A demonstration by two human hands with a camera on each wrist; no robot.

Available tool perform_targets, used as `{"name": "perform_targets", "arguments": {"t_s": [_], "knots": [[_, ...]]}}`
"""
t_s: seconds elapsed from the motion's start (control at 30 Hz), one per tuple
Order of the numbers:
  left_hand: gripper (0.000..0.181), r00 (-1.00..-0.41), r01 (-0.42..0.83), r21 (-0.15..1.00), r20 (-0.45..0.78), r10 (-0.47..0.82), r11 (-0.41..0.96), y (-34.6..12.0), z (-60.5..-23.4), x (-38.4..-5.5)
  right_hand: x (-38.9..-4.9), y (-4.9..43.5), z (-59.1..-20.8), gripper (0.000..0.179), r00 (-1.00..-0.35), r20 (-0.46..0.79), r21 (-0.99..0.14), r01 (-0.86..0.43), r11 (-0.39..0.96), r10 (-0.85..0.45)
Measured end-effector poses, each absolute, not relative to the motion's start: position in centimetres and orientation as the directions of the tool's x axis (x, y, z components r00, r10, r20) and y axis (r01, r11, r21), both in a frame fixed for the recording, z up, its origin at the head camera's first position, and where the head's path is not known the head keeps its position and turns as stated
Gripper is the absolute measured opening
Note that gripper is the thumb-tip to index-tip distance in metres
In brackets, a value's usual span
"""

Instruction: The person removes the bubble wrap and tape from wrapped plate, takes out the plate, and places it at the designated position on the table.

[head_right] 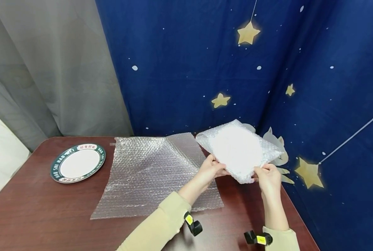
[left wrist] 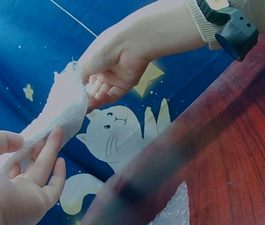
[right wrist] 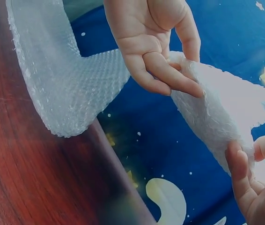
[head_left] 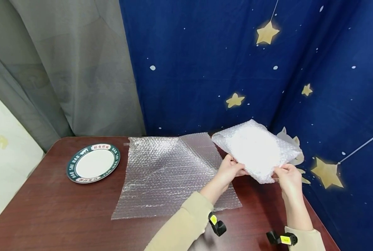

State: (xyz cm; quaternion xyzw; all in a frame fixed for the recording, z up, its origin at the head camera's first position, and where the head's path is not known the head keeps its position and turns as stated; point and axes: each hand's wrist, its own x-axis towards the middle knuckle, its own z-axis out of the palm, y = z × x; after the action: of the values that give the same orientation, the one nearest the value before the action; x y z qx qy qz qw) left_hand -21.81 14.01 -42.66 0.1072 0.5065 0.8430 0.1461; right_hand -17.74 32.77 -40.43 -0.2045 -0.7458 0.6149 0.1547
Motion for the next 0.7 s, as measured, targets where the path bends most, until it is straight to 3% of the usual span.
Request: {"name": "perform_targets", "arguments": {"t_s": [0.4,0.7], "knots": [[0.039,-0.943,-0.170,0.880,-0.014,0.333,-0.444,13.1,-42.8,-21.9,-17.8,31.6,-40.0,0.016,-0.881,0.012,-0.995,0.035,0.090,0.473],[0.042,-0.939,-0.137,0.882,0.030,0.343,-0.451,11.5,-43.4,-21.8,-18.0,30.6,-40.7,0.019,-0.898,0.015,-0.994,0.032,0.100,0.439]]}}
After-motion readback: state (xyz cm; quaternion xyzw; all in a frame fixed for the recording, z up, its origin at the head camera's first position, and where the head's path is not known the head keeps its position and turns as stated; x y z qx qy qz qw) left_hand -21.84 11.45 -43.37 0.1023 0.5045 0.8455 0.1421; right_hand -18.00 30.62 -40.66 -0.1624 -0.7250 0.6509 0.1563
